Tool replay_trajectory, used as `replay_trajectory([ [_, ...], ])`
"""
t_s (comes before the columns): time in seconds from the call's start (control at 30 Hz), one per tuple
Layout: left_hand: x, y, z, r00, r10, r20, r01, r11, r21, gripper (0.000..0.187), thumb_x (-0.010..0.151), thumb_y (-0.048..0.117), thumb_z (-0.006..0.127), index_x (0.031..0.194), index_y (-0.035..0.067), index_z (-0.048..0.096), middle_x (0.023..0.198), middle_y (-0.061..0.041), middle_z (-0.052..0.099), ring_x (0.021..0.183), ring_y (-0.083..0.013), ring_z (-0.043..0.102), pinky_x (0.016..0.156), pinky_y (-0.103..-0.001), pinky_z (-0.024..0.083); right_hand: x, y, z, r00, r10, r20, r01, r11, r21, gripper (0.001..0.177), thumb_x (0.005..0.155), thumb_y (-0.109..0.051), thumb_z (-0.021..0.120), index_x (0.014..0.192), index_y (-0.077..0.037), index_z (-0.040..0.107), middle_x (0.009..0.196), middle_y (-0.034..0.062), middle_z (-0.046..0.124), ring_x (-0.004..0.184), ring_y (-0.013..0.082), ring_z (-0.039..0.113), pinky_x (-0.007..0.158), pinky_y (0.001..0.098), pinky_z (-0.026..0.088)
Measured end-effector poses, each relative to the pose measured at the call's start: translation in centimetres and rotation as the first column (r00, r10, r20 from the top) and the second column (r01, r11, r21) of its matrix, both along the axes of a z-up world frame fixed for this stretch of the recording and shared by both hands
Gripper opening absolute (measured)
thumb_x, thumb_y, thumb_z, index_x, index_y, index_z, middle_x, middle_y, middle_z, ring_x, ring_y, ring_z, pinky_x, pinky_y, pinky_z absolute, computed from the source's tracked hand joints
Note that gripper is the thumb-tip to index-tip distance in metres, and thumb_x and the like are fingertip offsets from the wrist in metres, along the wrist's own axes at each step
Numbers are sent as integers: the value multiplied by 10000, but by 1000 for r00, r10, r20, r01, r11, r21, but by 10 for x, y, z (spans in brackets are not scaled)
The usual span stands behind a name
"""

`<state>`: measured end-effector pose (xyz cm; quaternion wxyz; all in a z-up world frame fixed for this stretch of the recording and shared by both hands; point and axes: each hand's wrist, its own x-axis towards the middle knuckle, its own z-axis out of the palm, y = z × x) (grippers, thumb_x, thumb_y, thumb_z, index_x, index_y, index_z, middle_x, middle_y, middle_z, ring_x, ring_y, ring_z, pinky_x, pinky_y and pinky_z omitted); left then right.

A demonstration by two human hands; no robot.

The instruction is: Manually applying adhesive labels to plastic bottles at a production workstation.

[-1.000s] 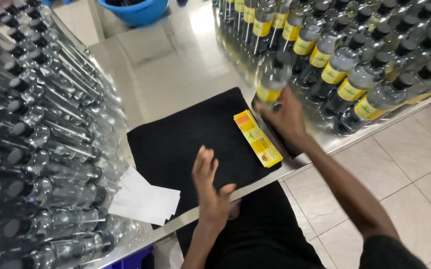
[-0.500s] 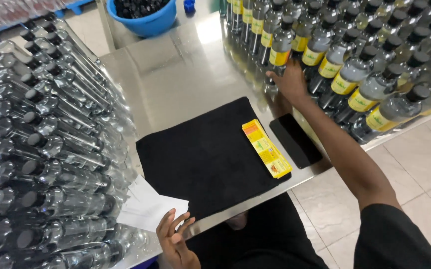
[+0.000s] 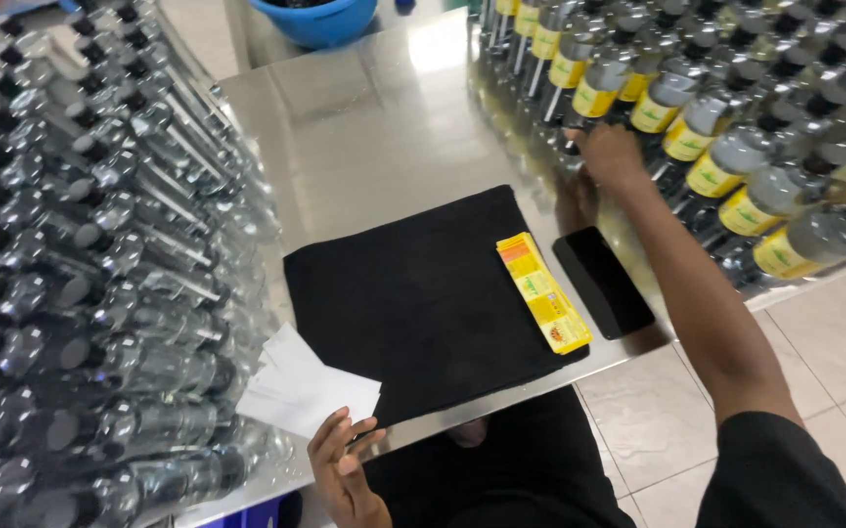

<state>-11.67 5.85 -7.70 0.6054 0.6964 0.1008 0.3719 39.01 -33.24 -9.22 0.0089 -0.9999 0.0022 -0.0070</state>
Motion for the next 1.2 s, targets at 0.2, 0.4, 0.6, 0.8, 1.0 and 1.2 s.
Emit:
replay_trajectory([
  [0.2,-25,21,3,997,58,-54,-57,998,21,322,1132,235,516,1369,36,604,1443,-195,571,1040,-262,787,867,-374,731,-1,-4,-11,965,257,49,-226,914,-336,579,1222,-564,476,1150,-120,841,1022,193,826,931,406,804,700,473,618],
  [0.4,-38,58,-2,933,354,63,-360,924,130,185,1103,16,572,1282,-6,613,1247,-168,646,869,-221,746,790,-308,685,-138,167,137,905,311,-292,-300,950,81,674,1122,-677,548,1237,-66,808,1118,311,822,1029,509,774,845,565,583],
  [0.6,-56,72,17,816,548,184,-565,823,54,185,1095,-47,587,1274,-2,574,1196,-159,601,751,-176,656,685,-265,668,-184,310,115,530,845,-64,-832,534,151,535,1075,-554,567,1358,-112,671,1156,146,770,1091,397,738,877,517,567],
  [0.8,-68,32,5,885,400,238,-436,892,121,262,1068,-76,576,1313,19,576,1191,-167,653,778,-175,662,649,-239,652,-60,473,27,446,811,380,-887,341,312,496,1112,-322,665,1464,16,573,1358,276,653,1176,481,649,962,607,512],
  [1.0,-83,12,17,903,428,31,-428,893,138,326,1030,-55,579,1331,69,582,1180,-185,660,872,-199,678,717,-266,666,-16,587,17,676,574,461,-646,161,747,752,1004,-549,869,1417,-30,515,1293,177,634,1130,338,666,879,458,554],
  [1.2,-75,18,11,918,390,-69,-389,921,26,265,1034,16,594,1292,72,614,1146,-165,697,804,-196,707,712,-287,639,-3,614,2,716,500,488,-641,194,743,704,968,-379,982,1303,-12,483,1257,199,637,1140,363,622,947,480,546],
])
